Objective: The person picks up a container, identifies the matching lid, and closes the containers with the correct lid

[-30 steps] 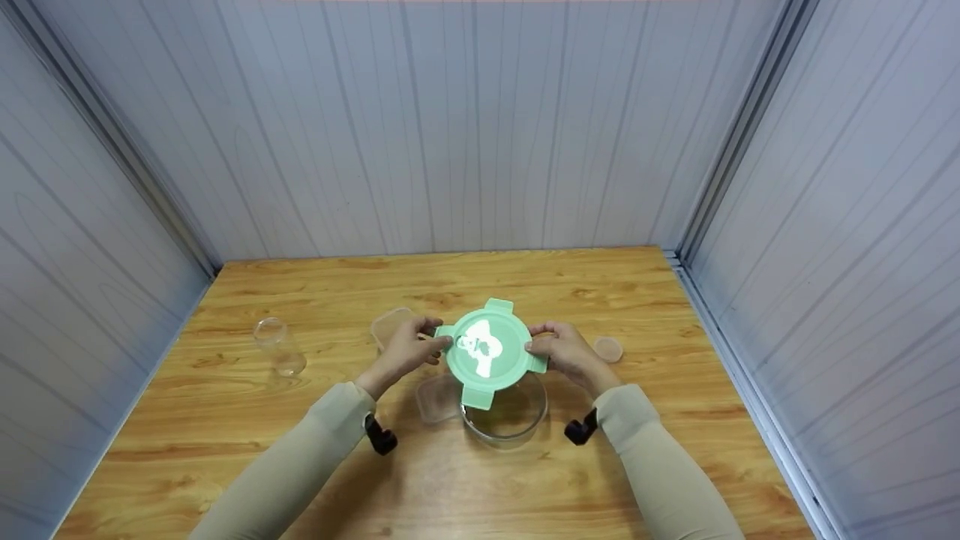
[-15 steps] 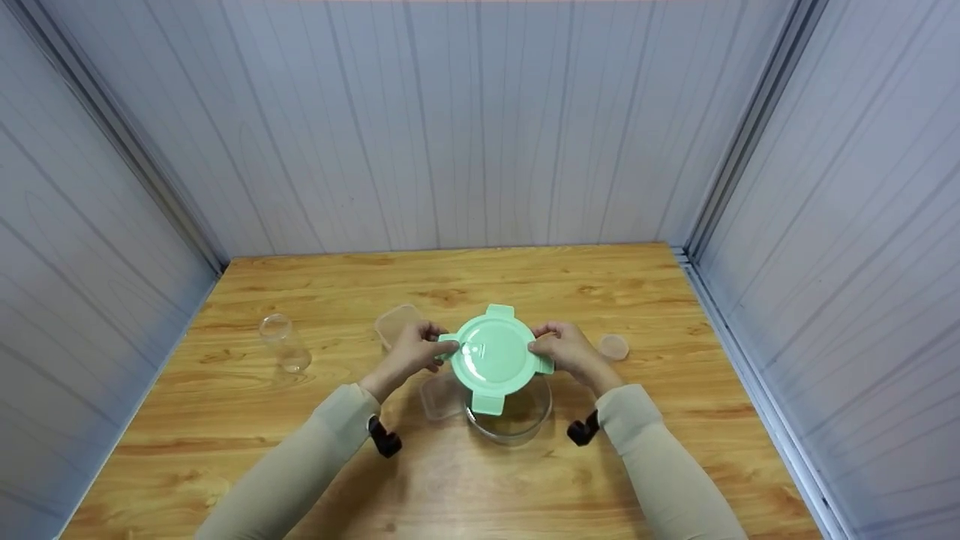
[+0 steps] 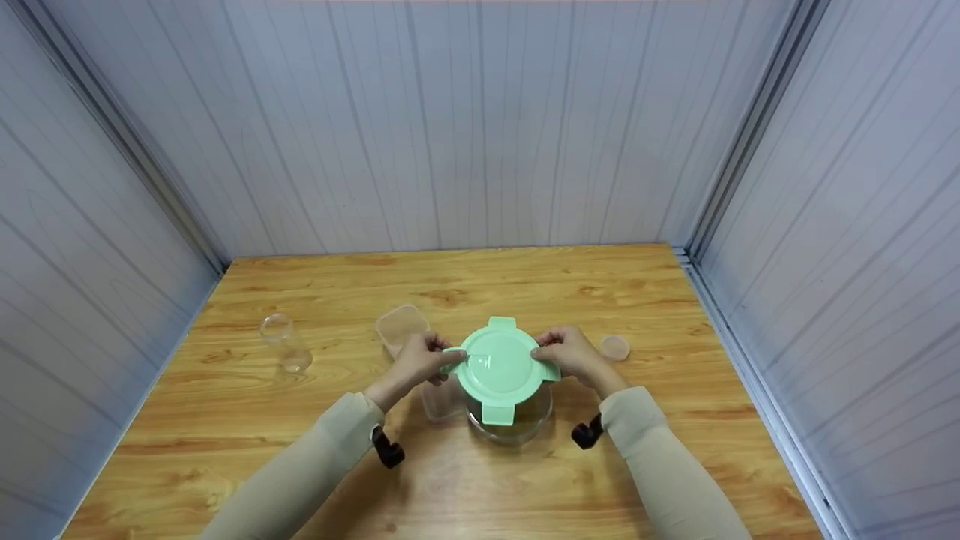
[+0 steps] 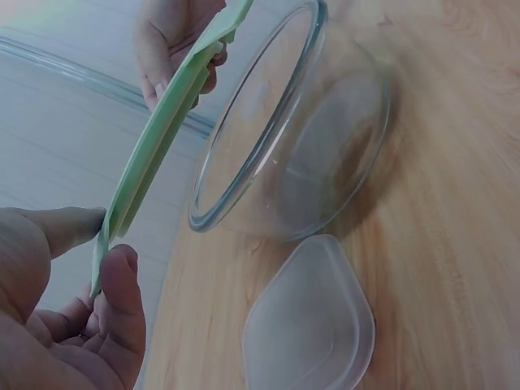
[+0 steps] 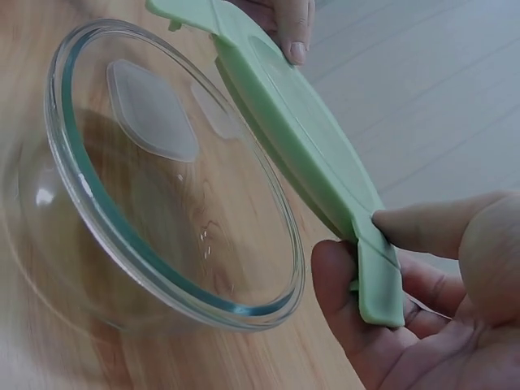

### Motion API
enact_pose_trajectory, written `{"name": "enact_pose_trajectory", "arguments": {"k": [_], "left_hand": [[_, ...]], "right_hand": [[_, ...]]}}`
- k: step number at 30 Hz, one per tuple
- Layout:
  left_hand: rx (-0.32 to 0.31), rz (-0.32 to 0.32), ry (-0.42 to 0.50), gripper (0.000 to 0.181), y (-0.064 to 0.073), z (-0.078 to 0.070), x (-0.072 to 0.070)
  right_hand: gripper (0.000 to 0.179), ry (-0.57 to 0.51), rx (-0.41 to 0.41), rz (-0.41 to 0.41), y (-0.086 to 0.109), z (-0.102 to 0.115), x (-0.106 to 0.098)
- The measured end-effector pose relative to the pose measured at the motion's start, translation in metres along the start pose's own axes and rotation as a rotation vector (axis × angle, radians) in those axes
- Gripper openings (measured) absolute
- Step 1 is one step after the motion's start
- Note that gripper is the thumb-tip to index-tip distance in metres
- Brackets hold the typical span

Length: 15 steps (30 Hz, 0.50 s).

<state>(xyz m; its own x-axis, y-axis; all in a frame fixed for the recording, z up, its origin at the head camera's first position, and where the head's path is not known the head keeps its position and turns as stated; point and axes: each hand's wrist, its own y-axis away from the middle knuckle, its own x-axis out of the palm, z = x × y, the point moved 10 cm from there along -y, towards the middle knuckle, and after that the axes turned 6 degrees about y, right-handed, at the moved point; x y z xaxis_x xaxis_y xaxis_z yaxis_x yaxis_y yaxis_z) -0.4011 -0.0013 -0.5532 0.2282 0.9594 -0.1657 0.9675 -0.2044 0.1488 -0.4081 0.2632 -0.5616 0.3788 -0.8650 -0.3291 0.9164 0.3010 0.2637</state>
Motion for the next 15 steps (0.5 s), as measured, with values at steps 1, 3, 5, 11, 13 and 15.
{"name": "enact_pose_trajectory", "arguments": {"k": [1, 3, 5, 11, 13, 15], "left_hand": [[0.001, 0.0, -0.004, 0.027, 0.0, 0.001, 0.001], [0.004, 0.002, -0.012, 0.027, 0.001, 0.002, 0.002], [0.006, 0.009, -0.023, 0.025, 0.001, 0.003, 0.004], [0.035, 0.056, -0.051, 0.023, 0.003, 0.006, 0.013], [0.045, 0.075, -0.054, 0.024, 0.004, 0.008, 0.017], [0.062, 0.09, -0.059, 0.024, 0.005, 0.009, 0.02]], "right_hand": [[0.032, 0.007, 0.007, 0.005, 0.0, -0.001, 0.0], [0.029, 0.032, 0.016, 0.014, 0.001, -0.002, 0.0], [0.026, 0.063, 0.015, 0.026, 0.002, -0.003, 0.0], [0.023, 0.153, 0.005, 0.028, 0.005, -0.007, -0.001], [0.024, 0.173, 0.006, 0.03, 0.005, -0.01, -0.001], [0.024, 0.184, 0.004, 0.035, 0.006, -0.012, -0.001]]}}
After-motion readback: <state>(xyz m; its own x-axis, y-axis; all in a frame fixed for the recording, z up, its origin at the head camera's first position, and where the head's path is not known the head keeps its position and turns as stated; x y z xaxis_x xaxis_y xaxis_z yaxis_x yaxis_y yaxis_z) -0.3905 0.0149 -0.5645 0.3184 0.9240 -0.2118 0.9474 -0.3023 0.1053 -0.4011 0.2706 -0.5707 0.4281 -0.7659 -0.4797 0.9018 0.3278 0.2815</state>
